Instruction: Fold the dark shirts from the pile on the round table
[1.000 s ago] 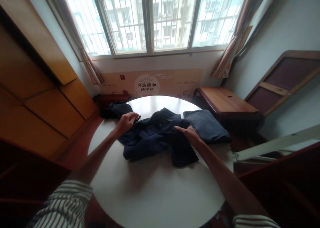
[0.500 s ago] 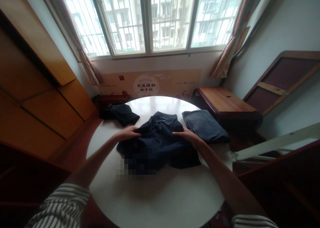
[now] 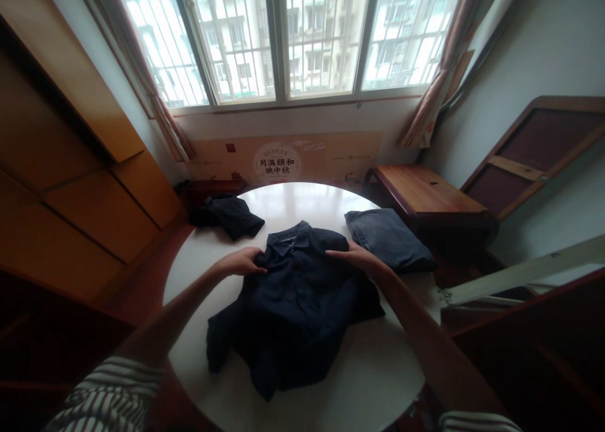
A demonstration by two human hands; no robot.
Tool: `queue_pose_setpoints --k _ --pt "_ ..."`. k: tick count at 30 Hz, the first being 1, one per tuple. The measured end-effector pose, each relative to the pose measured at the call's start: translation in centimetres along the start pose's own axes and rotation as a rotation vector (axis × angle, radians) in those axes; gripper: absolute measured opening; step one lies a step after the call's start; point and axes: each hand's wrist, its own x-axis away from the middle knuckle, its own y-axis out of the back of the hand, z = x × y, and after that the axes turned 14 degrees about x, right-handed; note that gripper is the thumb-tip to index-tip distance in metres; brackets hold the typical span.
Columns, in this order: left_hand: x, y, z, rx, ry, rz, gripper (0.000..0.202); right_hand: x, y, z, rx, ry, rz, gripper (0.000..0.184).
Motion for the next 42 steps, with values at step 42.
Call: queue_pose_setpoints --k 42 --pt "-5.0 -3.0 0.1 -0.099 -0.463 -0.487 0.029 4.6 -2.0 -0.3 1.006 0.695 -0.115 0.019"
